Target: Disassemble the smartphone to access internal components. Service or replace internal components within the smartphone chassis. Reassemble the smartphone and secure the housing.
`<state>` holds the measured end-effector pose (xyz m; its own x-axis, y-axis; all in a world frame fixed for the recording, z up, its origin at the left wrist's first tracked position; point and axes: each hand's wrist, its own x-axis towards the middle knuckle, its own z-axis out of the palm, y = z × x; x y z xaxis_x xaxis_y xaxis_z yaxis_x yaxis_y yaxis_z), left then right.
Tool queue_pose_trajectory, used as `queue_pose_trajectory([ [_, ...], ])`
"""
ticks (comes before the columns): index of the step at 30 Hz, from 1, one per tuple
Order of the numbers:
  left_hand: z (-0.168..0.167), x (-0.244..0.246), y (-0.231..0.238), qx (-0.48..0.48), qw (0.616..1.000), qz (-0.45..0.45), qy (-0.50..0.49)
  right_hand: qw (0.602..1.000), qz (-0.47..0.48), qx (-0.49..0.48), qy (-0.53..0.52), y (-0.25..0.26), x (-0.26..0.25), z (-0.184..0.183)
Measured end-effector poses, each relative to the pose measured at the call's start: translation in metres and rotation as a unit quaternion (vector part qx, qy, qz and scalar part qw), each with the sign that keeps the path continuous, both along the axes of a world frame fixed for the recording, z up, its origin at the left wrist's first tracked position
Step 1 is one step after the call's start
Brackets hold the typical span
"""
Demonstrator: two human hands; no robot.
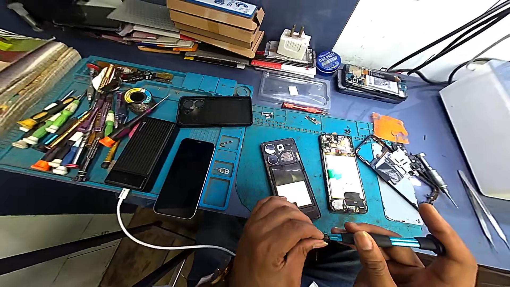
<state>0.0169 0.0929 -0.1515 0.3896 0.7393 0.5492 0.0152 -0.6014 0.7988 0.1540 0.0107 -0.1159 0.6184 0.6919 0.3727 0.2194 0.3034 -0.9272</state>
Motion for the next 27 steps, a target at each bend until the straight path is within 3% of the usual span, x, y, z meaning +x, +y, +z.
queue_pose_trajectory([
  [4,-0.003,0.001,-0.002,0.076,0.996,0.054,0.008,0.999,0.004,-0.011,0.034,0.0,-0.005,-0.002],
  [6,-0.002,0.0,-0.002,0.06,0.997,0.051,-0.007,0.999,0.001,-0.01,0.04,0.0,-0.006,-0.003],
  [10,0.007,-0.004,0.002,-0.162,0.98,-0.035,-0.108,0.999,0.002,0.044,0.027,-0.002,-0.002,-0.001],
  [13,0.013,-0.006,0.005,-0.349,0.911,-0.129,-0.176,0.995,0.051,0.087,-0.016,-0.004,0.0,0.001],
  [15,0.014,-0.006,0.005,-0.413,0.875,-0.161,-0.194,0.99,0.082,0.103,-0.049,-0.004,0.0,0.002],
  [18,0.015,-0.006,0.003,-0.44,0.856,-0.177,-0.206,0.988,0.093,0.093,-0.084,-0.002,0.0,0.007],
  [27,0.016,-0.006,0.002,-0.453,0.852,-0.161,-0.205,0.984,0.116,0.078,-0.11,0.0,-0.001,0.005],
])
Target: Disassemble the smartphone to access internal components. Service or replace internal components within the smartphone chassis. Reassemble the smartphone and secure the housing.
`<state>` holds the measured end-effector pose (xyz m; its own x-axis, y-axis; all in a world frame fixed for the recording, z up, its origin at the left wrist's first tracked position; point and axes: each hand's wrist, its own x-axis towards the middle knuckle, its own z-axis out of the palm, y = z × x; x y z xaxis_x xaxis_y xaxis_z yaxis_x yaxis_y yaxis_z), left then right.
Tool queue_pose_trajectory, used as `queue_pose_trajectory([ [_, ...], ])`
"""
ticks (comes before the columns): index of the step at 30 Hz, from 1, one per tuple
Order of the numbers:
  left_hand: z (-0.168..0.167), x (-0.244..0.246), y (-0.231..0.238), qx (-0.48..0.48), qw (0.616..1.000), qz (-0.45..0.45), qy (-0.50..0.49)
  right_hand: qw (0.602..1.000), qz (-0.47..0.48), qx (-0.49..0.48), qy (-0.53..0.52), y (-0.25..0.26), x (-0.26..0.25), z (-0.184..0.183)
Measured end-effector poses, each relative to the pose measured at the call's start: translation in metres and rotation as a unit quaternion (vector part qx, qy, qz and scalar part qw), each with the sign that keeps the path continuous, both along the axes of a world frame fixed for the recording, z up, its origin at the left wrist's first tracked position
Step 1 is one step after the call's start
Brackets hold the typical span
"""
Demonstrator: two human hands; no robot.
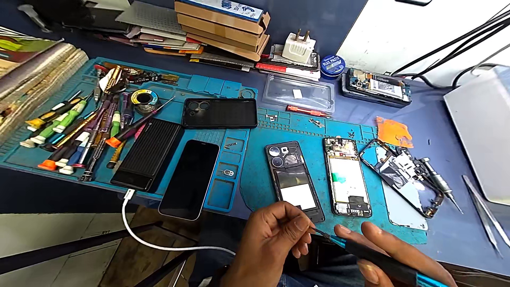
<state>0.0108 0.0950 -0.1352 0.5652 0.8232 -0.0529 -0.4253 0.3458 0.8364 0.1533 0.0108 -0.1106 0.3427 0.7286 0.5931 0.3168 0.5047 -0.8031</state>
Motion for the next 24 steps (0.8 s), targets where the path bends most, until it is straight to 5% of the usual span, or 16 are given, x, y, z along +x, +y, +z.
queue_pose_trajectory([
  [8,-0.004,0.002,0.001,-0.003,1.0,-0.009,-0.008,0.999,0.03,-0.008,-0.024,-0.002,0.003,0.0],
  [12,-0.007,0.001,0.005,0.129,0.988,0.018,0.08,1.0,-0.005,-0.006,-0.005,0.004,0.014,0.001],
  [14,-0.011,0.002,0.008,0.299,0.922,0.062,0.236,0.998,-0.058,-0.013,-0.027,0.017,0.024,0.003],
  [16,-0.013,0.006,0.011,0.447,0.807,0.086,0.376,0.994,-0.086,-0.02,-0.069,0.037,0.038,0.004],
  [19,-0.017,0.013,0.014,0.547,0.685,0.049,0.479,0.988,-0.064,-0.055,-0.129,0.071,0.05,0.005],
  [24,-0.026,0.018,0.011,0.562,0.643,0.03,0.519,0.983,-0.022,-0.076,-0.165,0.103,0.051,0.001],
])
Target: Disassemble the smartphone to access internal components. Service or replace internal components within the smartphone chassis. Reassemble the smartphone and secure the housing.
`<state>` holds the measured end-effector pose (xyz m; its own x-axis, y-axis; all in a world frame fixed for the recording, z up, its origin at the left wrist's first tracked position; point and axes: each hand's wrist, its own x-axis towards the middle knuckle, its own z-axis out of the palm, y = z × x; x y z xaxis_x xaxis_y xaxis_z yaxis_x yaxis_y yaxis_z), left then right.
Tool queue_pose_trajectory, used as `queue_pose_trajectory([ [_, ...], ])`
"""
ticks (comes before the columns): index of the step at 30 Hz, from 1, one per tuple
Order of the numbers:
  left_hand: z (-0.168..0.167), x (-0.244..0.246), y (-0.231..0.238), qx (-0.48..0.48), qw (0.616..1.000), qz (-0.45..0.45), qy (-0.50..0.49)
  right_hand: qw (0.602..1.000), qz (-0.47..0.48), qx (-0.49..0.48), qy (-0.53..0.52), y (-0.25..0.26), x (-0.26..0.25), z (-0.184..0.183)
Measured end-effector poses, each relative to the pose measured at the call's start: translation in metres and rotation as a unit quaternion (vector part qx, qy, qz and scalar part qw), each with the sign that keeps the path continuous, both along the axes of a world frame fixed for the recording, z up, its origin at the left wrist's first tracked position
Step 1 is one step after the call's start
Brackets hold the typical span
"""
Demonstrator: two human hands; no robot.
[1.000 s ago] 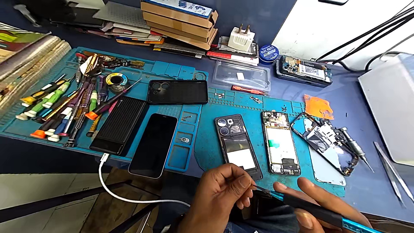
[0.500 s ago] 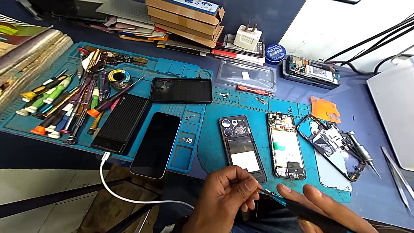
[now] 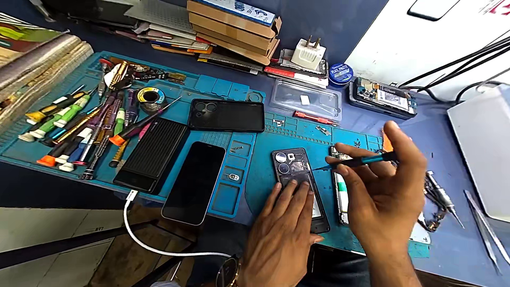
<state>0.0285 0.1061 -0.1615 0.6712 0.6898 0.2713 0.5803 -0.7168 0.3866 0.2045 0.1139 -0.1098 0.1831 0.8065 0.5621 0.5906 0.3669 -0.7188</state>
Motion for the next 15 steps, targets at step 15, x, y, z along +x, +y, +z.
queue_pose_trajectory([
  [15,-0.003,0.0,0.001,0.006,1.0,-0.005,-0.009,0.992,0.063,-0.067,-0.092,0.014,0.007,0.001],
])
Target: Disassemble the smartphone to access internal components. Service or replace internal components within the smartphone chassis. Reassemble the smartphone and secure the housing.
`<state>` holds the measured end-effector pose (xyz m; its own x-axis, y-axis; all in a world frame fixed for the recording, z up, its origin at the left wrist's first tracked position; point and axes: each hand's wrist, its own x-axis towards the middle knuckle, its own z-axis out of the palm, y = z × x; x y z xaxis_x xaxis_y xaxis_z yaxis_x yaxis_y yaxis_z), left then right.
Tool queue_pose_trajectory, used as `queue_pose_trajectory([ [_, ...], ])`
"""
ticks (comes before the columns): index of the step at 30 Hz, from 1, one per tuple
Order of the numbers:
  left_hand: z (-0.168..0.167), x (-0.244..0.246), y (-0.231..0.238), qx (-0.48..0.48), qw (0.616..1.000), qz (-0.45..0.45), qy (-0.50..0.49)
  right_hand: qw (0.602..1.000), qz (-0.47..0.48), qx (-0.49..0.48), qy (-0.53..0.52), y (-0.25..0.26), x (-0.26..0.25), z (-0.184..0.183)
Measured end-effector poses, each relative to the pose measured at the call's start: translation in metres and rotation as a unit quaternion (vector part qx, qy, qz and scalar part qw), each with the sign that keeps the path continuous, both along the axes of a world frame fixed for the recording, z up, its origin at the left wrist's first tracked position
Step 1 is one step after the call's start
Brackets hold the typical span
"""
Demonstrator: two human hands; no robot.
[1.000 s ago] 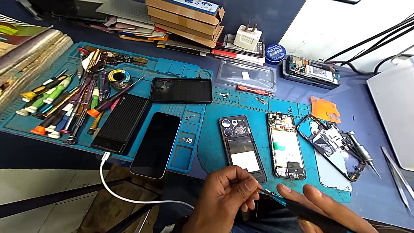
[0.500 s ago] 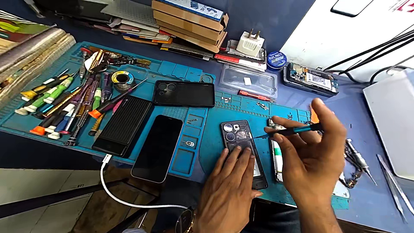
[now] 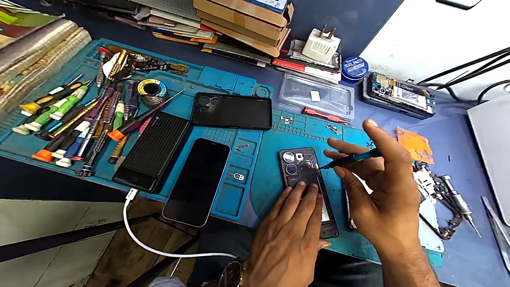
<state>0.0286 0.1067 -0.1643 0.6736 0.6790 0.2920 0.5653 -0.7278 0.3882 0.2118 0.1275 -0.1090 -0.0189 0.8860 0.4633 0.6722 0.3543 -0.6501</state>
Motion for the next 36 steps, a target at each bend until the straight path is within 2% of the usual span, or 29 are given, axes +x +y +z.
queue_pose_trajectory([
  [4,0.0,0.0,0.001,-0.004,1.0,-0.004,-0.003,1.0,0.003,-0.001,-0.031,0.004,0.002,0.003],
  [11,0.0,0.0,0.001,-0.003,1.0,-0.004,-0.003,1.0,0.012,0.002,-0.018,0.005,0.004,0.002],
  [15,0.003,-0.002,0.004,-0.019,1.0,-0.013,-0.002,0.999,0.01,0.022,0.046,-0.001,0.003,0.003],
  [17,0.007,-0.004,0.008,-0.05,0.998,-0.018,-0.041,0.995,-0.015,0.03,0.097,-0.008,0.003,0.004],
  [20,0.011,-0.011,0.014,-0.091,0.982,0.017,-0.163,0.98,-0.072,0.027,0.186,-0.022,0.003,0.007],
  [25,0.021,-0.017,0.022,-0.112,0.947,0.053,-0.297,0.945,-0.079,-0.009,0.319,-0.047,0.0,0.008],
  [31,0.027,-0.012,0.018,-0.142,0.926,0.029,-0.349,0.936,-0.073,-0.015,0.344,-0.059,-0.01,0.008],
  [36,0.027,-0.011,0.014,-0.133,0.927,0.033,-0.349,0.948,-0.076,0.025,0.308,-0.065,-0.016,0.011],
])
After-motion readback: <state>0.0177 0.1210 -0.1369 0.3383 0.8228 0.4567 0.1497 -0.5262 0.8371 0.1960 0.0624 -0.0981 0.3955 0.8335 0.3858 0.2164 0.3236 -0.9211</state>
